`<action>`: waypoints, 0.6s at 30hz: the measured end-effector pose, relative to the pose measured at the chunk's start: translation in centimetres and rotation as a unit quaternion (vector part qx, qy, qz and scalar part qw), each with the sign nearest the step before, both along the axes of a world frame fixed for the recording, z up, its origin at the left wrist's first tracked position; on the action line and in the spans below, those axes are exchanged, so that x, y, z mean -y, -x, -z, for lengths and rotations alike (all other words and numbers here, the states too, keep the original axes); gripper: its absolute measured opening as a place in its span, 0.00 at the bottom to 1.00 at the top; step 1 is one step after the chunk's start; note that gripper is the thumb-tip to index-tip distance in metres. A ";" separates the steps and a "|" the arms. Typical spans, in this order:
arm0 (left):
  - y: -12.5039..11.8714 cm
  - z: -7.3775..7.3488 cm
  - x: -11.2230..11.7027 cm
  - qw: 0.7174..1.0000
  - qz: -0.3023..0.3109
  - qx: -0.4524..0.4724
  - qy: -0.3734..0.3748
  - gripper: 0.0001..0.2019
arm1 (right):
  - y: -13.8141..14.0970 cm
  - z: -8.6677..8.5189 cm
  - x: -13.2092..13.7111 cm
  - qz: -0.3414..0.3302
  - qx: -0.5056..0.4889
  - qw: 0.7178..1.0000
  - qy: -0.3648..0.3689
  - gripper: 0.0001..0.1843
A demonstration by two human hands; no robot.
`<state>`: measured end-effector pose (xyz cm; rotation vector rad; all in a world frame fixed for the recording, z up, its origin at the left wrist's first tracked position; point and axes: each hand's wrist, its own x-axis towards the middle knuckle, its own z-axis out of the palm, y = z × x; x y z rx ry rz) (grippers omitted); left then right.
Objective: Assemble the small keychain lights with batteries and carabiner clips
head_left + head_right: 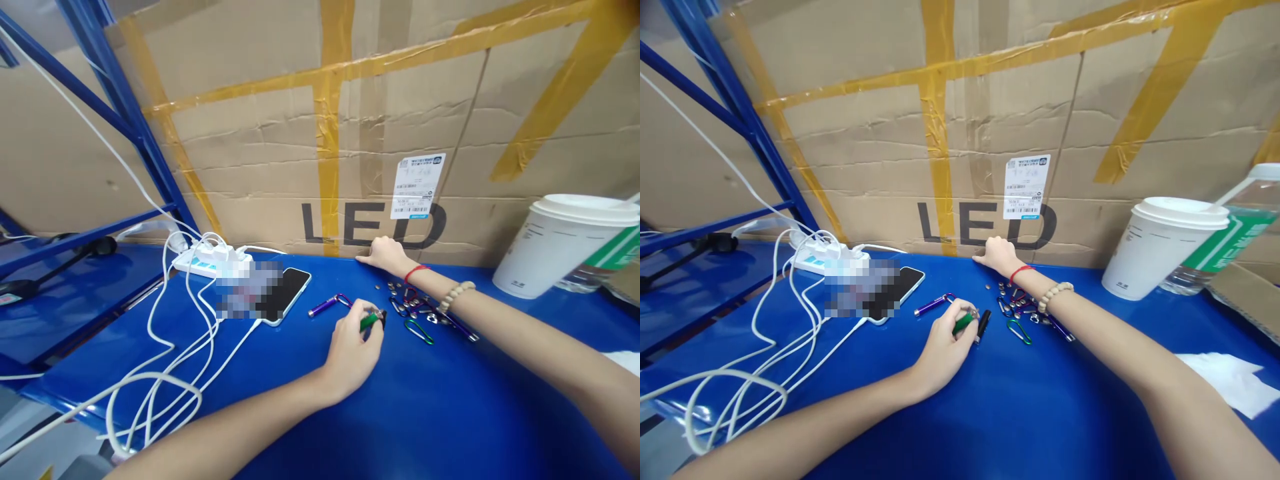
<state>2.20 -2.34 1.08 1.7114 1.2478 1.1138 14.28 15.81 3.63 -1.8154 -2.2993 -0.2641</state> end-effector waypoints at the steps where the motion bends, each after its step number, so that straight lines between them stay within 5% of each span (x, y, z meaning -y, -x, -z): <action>1: 0.0 0.1 0.0 1.000 -0.001 -0.003 -0.001 0.04 | 0.3 0.1 0.0 0.008 0.001 1.000 -0.006 0.27; 5: 0.0 0.2 -0.1 1.000 -0.012 -0.006 0.000 0.05 | 0.6 0.1 -0.1 0.021 -0.019 1.000 0.000 0.24; 10: -0.1 0.2 -0.1 1.000 -0.023 -0.005 0.005 0.04 | -0.9 -1.9 0.4 0.017 -0.067 0.997 0.032 0.20; 14: -0.1 0.2 -0.1 1.000 -0.025 -0.003 0.006 0.04 | -2.3 -3.7 2.5 0.031 -0.085 0.994 0.058 0.13; 18: -0.1 0.2 -0.2 1.000 -0.028 -0.001 0.006 0.05 | -3.5 -4.5 5.6 -0.031 -0.092 0.989 0.110 0.12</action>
